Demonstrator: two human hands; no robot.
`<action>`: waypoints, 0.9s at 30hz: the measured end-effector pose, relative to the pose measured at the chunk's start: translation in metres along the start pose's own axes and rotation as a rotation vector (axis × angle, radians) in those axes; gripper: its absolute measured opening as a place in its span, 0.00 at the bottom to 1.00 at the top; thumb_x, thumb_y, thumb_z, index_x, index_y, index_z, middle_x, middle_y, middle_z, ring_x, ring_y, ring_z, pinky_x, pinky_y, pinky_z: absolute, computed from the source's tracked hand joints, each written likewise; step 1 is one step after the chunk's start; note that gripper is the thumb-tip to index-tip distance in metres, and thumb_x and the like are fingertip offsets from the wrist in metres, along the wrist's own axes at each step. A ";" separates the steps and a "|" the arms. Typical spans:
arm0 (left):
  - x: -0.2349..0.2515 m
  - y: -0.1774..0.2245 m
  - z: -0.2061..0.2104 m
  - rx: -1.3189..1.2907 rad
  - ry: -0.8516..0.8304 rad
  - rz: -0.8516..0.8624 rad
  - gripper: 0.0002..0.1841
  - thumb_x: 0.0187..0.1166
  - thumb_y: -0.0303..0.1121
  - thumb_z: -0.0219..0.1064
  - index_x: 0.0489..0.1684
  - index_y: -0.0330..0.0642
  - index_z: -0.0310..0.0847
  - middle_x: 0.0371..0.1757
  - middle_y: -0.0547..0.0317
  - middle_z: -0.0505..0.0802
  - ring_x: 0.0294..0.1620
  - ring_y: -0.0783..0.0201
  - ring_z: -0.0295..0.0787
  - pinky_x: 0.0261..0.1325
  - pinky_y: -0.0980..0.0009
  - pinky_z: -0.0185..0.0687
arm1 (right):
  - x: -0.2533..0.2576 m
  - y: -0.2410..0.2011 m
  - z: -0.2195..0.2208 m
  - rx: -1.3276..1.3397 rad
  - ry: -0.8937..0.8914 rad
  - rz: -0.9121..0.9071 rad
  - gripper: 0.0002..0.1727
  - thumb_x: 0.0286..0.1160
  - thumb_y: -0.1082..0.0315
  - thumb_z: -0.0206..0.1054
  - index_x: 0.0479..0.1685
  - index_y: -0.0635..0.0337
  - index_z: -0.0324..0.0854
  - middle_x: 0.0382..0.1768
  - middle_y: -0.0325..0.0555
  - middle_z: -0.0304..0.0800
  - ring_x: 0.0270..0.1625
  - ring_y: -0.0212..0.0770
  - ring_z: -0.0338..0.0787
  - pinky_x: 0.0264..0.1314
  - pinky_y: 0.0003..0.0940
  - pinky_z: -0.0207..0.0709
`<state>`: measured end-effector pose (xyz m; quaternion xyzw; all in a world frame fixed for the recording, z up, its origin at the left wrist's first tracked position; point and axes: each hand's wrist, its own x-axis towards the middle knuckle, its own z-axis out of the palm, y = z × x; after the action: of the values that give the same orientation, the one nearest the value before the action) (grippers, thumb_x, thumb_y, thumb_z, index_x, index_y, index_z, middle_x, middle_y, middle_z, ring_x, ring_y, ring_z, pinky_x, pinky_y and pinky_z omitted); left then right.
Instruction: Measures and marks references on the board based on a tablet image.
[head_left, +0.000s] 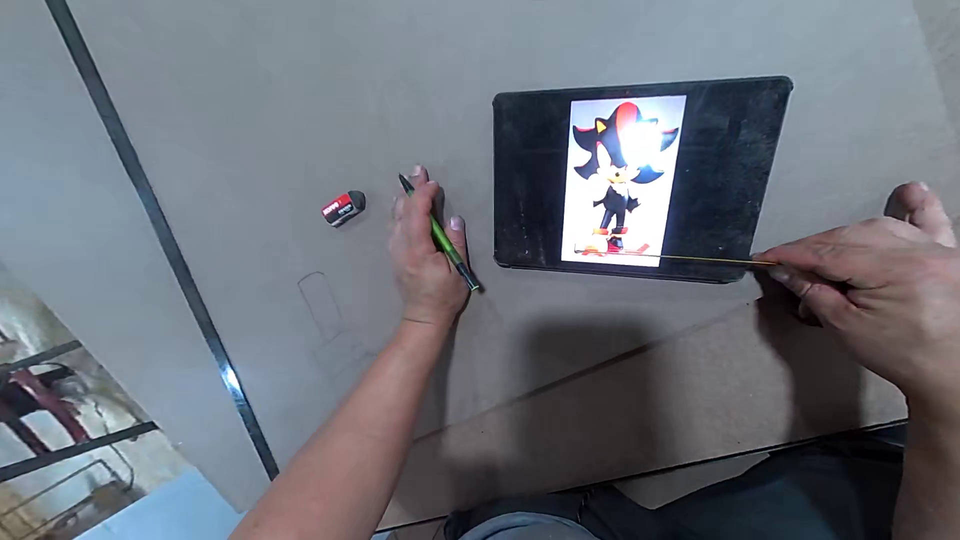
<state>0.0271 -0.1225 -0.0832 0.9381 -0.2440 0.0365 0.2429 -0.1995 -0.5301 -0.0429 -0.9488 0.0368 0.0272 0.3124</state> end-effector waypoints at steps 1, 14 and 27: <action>0.000 0.000 0.000 -0.003 0.000 -0.001 0.24 0.91 0.43 0.54 0.79 0.40 0.75 0.85 0.47 0.78 0.90 0.55 0.65 0.93 0.53 0.57 | -0.001 0.001 0.000 0.001 -0.007 -0.002 0.17 0.87 0.56 0.59 0.58 0.46 0.94 0.52 0.43 0.95 0.64 0.49 0.91 0.91 0.76 0.43; 0.003 0.001 -0.001 -0.010 0.001 0.022 0.23 0.91 0.42 0.54 0.77 0.38 0.76 0.84 0.45 0.78 0.89 0.53 0.67 0.91 0.56 0.60 | 0.000 -0.010 -0.001 -0.017 0.002 0.000 0.15 0.87 0.58 0.63 0.56 0.49 0.94 0.50 0.46 0.95 0.63 0.51 0.91 0.91 0.76 0.42; 0.003 0.001 -0.002 0.023 -0.013 0.009 0.23 0.91 0.43 0.53 0.76 0.39 0.76 0.84 0.47 0.79 0.90 0.55 0.66 0.92 0.56 0.57 | -0.003 -0.011 0.004 -0.014 0.047 -0.011 0.14 0.86 0.55 0.66 0.54 0.48 0.95 0.49 0.45 0.96 0.62 0.50 0.92 0.91 0.76 0.42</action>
<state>0.0297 -0.1237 -0.0807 0.9399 -0.2494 0.0342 0.2306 -0.2013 -0.5188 -0.0392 -0.9515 0.0389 0.0035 0.3051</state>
